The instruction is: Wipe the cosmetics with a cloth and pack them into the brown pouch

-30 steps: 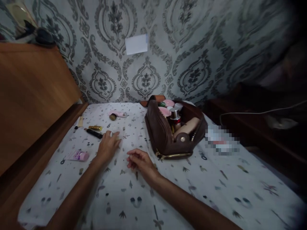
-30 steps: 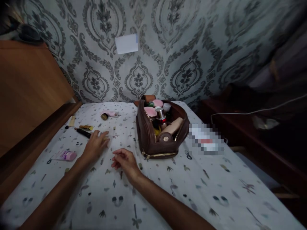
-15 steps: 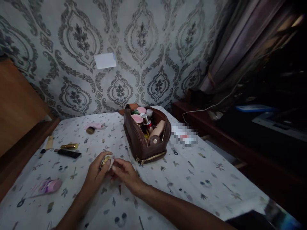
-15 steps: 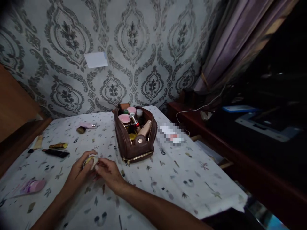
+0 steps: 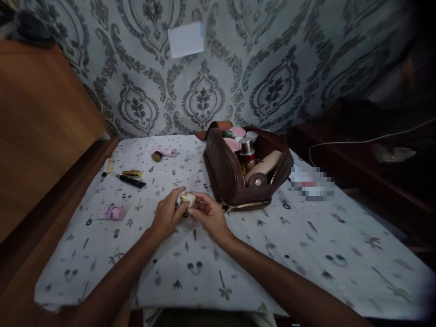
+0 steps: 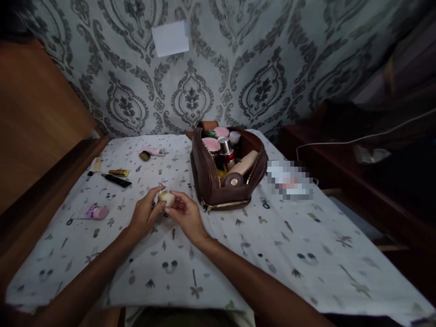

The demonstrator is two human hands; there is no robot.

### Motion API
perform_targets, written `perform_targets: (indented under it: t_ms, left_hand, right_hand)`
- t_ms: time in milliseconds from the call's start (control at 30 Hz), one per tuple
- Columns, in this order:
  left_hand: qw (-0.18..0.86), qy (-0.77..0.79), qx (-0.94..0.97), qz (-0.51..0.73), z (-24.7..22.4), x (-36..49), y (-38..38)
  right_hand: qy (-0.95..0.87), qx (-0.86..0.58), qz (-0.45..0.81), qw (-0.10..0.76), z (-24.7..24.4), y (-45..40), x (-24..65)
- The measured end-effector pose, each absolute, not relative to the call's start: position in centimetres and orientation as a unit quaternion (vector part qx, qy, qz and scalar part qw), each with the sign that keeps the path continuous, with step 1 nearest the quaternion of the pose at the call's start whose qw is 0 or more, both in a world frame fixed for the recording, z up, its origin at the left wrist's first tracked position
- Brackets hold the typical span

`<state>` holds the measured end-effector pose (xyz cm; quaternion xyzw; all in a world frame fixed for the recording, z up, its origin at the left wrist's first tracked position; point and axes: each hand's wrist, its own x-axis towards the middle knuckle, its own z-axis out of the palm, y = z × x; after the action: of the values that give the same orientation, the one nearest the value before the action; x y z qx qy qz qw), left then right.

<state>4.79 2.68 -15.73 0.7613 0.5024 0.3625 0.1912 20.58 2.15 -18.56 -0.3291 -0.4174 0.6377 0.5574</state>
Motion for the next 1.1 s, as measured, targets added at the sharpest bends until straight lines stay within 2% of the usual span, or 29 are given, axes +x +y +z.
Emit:
perform_targets:
  t_ms: [100, 267, 400, 500, 733, 900, 1100]
  left_hand:
    - [0.2, 0.494, 0.761, 0.37, -15.6, 4.9, 2.6]
    - [0.178, 0.45, 0.778, 0.402, -15.9, 5.1, 2.5]
    - [0.132, 0.416, 0.807, 0.398, -16.0, 5.3, 2.4]
    - [0.099, 0.4, 0.818, 0.402, -15.8, 5.5, 2.2]
    - [0.062, 0.352, 0.834, 0.42, -16.1, 5.6, 2.3]
    - [0.095, 0.343, 0.833, 0.424, -16.1, 5.4, 2.4]
    - [0.151, 0.378, 0.772, 0.489, -15.8, 5.5, 2.5]
  right_hand:
    - [-0.46, -0.352, 0.586, 0.566, -18.5, 2.1, 20.7]
    - [-0.573, -0.434, 0.412, 0.56, -17.7, 1.9, 21.2]
    - [-0.586, -0.454, 0.375, 0.556, -17.5, 1.9, 21.1]
    - [-0.543, -0.446, 0.436, 0.562, -17.7, 2.0, 20.9]
    - [-0.345, -0.334, 0.689, 0.543, -17.2, 2.2, 21.1]
    - [-0.274, -0.289, 0.745, 0.536, -16.7, 2.2, 21.0]
    - [-0.246, -0.283, 0.776, 0.507, -16.3, 2.0, 21.1]
